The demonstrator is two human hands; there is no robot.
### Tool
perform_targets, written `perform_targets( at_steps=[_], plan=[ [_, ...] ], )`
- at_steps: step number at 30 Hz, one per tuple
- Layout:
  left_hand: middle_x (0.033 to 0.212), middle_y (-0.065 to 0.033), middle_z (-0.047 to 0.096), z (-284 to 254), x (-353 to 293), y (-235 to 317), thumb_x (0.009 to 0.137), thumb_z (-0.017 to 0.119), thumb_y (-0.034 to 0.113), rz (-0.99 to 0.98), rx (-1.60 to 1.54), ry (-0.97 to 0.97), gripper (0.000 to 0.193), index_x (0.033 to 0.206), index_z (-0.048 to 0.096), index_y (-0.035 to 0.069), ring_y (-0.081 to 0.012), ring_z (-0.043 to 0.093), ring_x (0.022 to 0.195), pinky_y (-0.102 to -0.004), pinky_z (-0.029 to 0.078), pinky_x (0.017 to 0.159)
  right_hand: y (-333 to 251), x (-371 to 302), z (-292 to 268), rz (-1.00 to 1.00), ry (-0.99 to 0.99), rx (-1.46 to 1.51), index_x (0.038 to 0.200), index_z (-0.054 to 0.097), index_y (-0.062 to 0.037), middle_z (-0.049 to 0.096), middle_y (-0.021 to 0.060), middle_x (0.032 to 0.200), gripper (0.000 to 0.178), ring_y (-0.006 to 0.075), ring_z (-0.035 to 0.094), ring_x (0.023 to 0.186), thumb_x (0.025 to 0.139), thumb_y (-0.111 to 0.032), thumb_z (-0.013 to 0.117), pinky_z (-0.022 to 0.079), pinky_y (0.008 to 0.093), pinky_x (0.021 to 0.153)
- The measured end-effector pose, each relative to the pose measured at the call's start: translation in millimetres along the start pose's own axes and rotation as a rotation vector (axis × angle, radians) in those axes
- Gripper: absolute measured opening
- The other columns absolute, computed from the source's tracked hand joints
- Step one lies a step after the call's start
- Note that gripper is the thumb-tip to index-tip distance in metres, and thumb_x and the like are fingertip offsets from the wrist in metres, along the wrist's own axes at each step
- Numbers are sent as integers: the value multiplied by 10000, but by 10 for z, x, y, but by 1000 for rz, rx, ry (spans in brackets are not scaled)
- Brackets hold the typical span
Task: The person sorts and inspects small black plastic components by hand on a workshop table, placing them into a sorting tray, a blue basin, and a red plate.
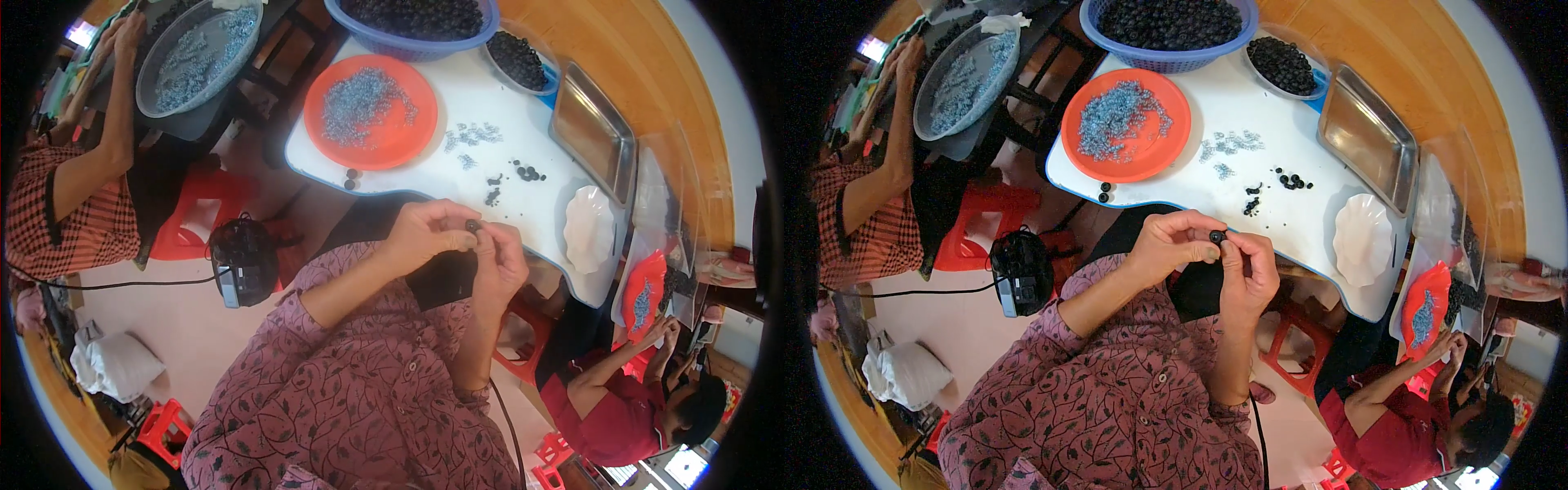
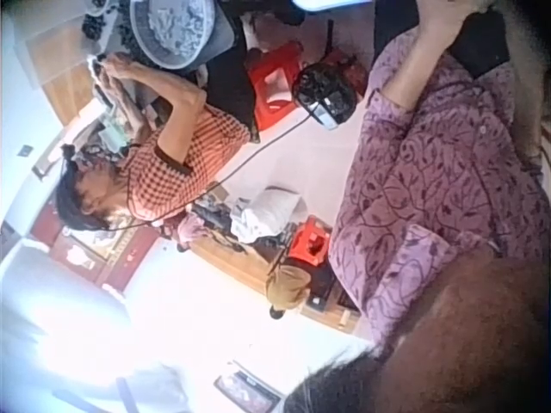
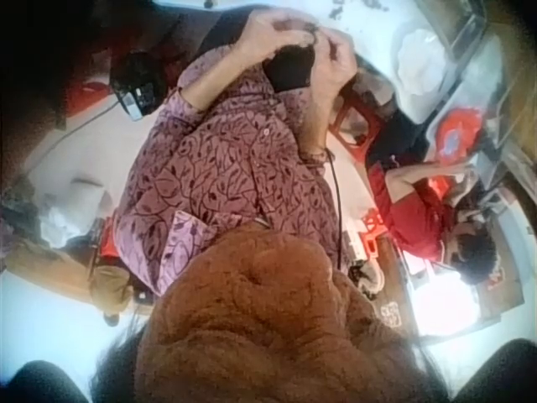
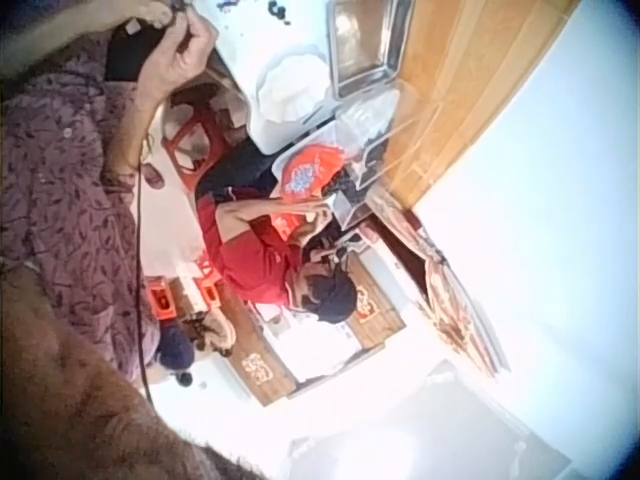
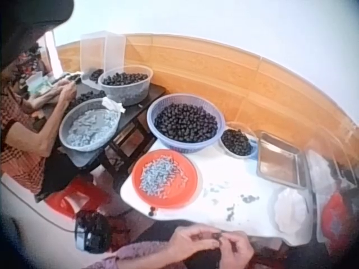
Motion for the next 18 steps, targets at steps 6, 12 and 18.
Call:
perform_targets(
  at_steps=[6,12,18],
  plan=[
    [857,-47,679,68,-23,101,843,683,1,-12,-8,-23,272,1115,663,0,-76,623,725,-193,468,592,67,-8,-30,63,12,57,968,639,30,590,51,941,87,102,556,826,882,36,630,452,215,733],
    [914,-74,676,91,-33,98,861,651,-23,-31,-1,-20,239,1100,653,-36,-106,619,755,-234,517,696,-32,2,-22,31,-22,47,966,630,29,585,39,937,75,96,550,811,891,28,623,447,209,709],
    [902,-79,675,109,-26,39,864,645,-20,-29,30,-47,219,1081,661,-35,-115,615,744,-240,517,690,36,-47,-69,60,-31,68,952,628,19,570,20,919,51,66,516,787,912,-9,614,415,189,689]
  ],
)
Point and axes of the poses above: each hand's wrist, its own x-axis towards the middle knuckle, its own z-axis out of the palm, y = z × x, the point moved 8 cm from there along x, towards the middle knuckle
